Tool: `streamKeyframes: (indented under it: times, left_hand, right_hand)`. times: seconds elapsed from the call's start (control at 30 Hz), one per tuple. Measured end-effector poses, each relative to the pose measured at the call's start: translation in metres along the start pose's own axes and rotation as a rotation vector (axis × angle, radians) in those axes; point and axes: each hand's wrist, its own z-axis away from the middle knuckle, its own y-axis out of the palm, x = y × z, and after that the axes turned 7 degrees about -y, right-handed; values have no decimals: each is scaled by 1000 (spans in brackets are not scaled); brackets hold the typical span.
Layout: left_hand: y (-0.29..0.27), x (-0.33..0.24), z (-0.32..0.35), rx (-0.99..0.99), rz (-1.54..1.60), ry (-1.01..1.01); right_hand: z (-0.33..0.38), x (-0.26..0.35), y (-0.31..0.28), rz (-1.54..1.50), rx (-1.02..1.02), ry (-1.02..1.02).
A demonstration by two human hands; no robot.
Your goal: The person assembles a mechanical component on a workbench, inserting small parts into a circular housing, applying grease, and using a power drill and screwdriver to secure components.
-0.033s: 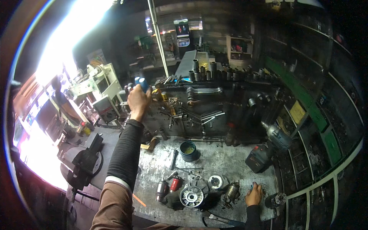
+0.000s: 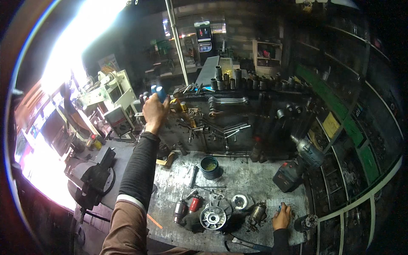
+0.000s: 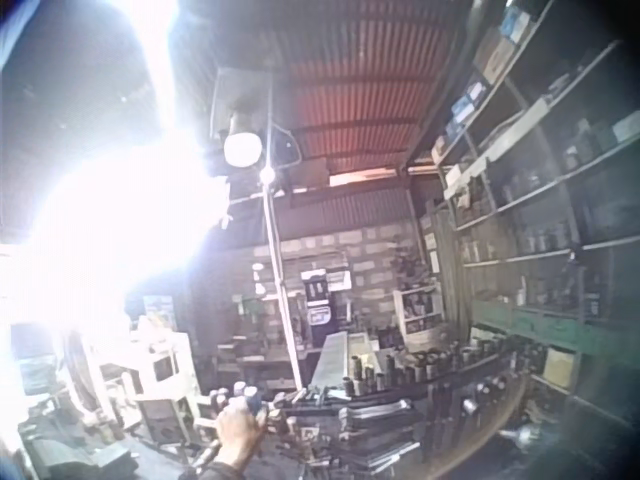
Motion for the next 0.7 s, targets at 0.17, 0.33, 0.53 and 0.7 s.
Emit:
streamKeyframes:
  times: [0.17,0.33,0.53,0.7]
  left_hand:
    - [-40,-16,-17,-210,262,161]
    - [-102,-24,15,129,936,12]
    - [-108,-19,133,396,1240,-189]
    - [-107,-55,221,841,1466,-661]
  right_hand:
    - [36,21,-13,21,-108,-200]
    - [106,37,-11,-221,352,-462]
    - [147,40,-2,-52,319,-672]
    - [131,56,-2,79,457,-757]
